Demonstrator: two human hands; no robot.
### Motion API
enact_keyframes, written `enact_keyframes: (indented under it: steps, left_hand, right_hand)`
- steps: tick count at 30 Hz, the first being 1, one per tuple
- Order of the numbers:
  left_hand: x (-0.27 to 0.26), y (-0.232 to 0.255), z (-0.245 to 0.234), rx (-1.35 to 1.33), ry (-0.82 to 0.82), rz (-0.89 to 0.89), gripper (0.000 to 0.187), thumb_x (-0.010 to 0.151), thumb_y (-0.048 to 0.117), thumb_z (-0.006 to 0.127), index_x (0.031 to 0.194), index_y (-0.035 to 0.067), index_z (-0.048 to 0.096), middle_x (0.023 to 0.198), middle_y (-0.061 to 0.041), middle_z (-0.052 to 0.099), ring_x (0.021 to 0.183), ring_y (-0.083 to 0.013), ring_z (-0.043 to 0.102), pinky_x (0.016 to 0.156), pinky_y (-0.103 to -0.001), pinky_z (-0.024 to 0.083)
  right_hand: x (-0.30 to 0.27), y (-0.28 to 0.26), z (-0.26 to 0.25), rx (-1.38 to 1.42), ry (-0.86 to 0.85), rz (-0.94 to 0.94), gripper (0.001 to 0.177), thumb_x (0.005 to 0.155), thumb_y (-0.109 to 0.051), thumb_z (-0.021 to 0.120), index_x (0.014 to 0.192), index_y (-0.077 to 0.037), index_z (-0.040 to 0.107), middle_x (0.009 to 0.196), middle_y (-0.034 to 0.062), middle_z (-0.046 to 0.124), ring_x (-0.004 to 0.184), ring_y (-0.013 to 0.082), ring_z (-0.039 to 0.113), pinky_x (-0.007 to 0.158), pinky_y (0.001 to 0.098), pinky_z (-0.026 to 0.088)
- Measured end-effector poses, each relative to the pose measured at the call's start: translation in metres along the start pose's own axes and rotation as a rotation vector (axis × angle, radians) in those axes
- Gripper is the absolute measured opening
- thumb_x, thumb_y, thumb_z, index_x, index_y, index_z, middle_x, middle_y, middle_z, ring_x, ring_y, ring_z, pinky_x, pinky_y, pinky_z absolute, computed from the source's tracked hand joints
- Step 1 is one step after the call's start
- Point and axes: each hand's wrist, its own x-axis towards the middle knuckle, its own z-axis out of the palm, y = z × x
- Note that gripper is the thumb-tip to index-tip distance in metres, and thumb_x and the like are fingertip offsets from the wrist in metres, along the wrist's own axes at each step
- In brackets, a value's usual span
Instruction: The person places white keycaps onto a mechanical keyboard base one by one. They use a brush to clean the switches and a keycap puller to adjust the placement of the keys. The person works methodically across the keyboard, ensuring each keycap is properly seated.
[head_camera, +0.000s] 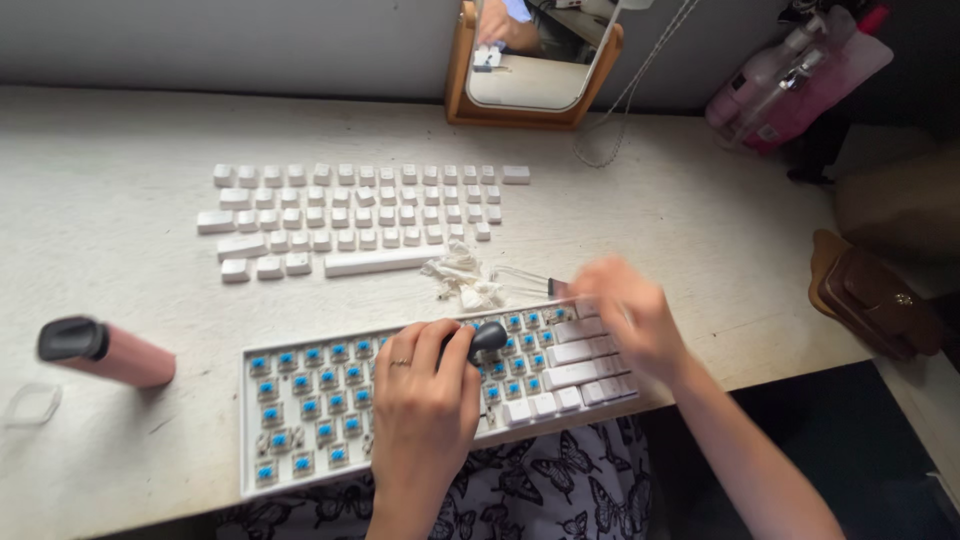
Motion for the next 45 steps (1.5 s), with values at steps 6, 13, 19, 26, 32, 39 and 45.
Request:
enact_keyframes:
  steps: [6, 13, 19, 26, 32, 39, 45]
  left_hand:
    - [-0.004, -0.002, 0.002, -0.005, 0.015, 0.017, 0.029, 0.082, 0.005, 0.069, 0.11, -0.002, 0.07, 0.114, -0.012, 0.066, 0.114, -0.0305, 0.059, 0.102, -0.048, 0.045]
    - [-0.003, -0.003, 0.0, -0.055, 0.016, 0.02, 0.03, 0.081, 0.006, 0.069, 0.11, -0.001, 0.07, 0.113, -0.012, 0.066, 0.113, -0.0308, 0.059, 0.102, -0.048, 0.045]
    - [-0.004, -0.003, 0.001, -0.033, 0.015, 0.023, 0.03, 0.082, 0.005, 0.068, 0.111, -0.002, 0.069, 0.114, -0.012, 0.065, 0.114, -0.0312, 0.059, 0.102, -0.048, 0.044]
    - [-0.003, 0.003, 0.001, 0.04, 0.034, 0.06, 0.032, 0.083, 0.007, 0.07, 0.115, -0.001, 0.069, 0.116, -0.012, 0.066, 0.116, -0.0299, 0.058, 0.106, -0.049, 0.042]
    - [0.008, 0.027, 0.026, 0.045, 0.001, 0.122, 0.033, 0.085, 0.012, 0.07, 0.117, 0.004, 0.07, 0.119, -0.009, 0.068, 0.121, -0.0275, 0.058, 0.112, -0.051, 0.037]
    - [0.037, 0.044, 0.048, 0.048, -0.041, 0.137, 0.034, 0.087, 0.008, 0.066, 0.121, 0.002, 0.067, 0.124, -0.011, 0.067, 0.125, -0.0288, 0.058, 0.115, -0.052, 0.035]
    - [0.054, 0.047, 0.063, -0.069, -0.268, 0.134, 0.046, 0.08, -0.003, 0.062, 0.126, 0.003, 0.064, 0.125, -0.013, 0.067, 0.118, -0.0334, 0.062, 0.105, -0.047, 0.046]
  right_hand:
    - [0.109, 0.065, 0.01, -0.196, 0.103, 0.013, 0.026, 0.091, -0.004, 0.074, 0.117, -0.005, 0.074, 0.116, 0.0112, 0.074, 0.099, 0.021, 0.068, 0.084, 0.0322, 0.057]
    - [0.136, 0.104, 0.032, -0.252, 0.075, 0.13, 0.033, 0.085, -0.01, 0.083, 0.117, -0.005, 0.075, 0.113, 0.0112, 0.074, 0.092, 0.0214, 0.069, 0.082, 0.032, 0.058]
    - [0.118, 0.073, 0.015, -0.219, 0.077, -0.071, 0.018, 0.088, -0.006, 0.082, 0.105, -0.007, 0.077, 0.108, 0.0085, 0.076, 0.097, 0.02, 0.072, 0.085, 0.0303, 0.059]
    - [0.014, 0.007, -0.016, -0.087, -0.018, -0.068, 0.028, 0.08, 0.002, 0.076, 0.107, -0.007, 0.075, 0.108, 0.0069, 0.077, 0.1, 0.0187, 0.074, 0.09, 0.0305, 0.062]
    - [0.002, 0.003, -0.011, 0.045, 0.053, -0.094, 0.022, 0.085, 0.004, 0.075, 0.105, -0.006, 0.077, 0.112, 0.0073, 0.077, 0.102, 0.0186, 0.074, 0.088, 0.0289, 0.064]
    - [0.0, 0.008, -0.007, 0.165, 0.044, 0.038, 0.021, 0.085, 0.007, 0.077, 0.103, -0.004, 0.079, 0.108, 0.0076, 0.077, 0.096, 0.0159, 0.073, 0.078, 0.0268, 0.059]
    - [-0.008, 0.021, -0.011, 0.504, 0.072, 0.139, 0.021, 0.087, 0.009, 0.073, 0.103, -0.003, 0.077, 0.11, 0.0101, 0.074, 0.103, 0.0179, 0.072, 0.092, 0.0293, 0.063]
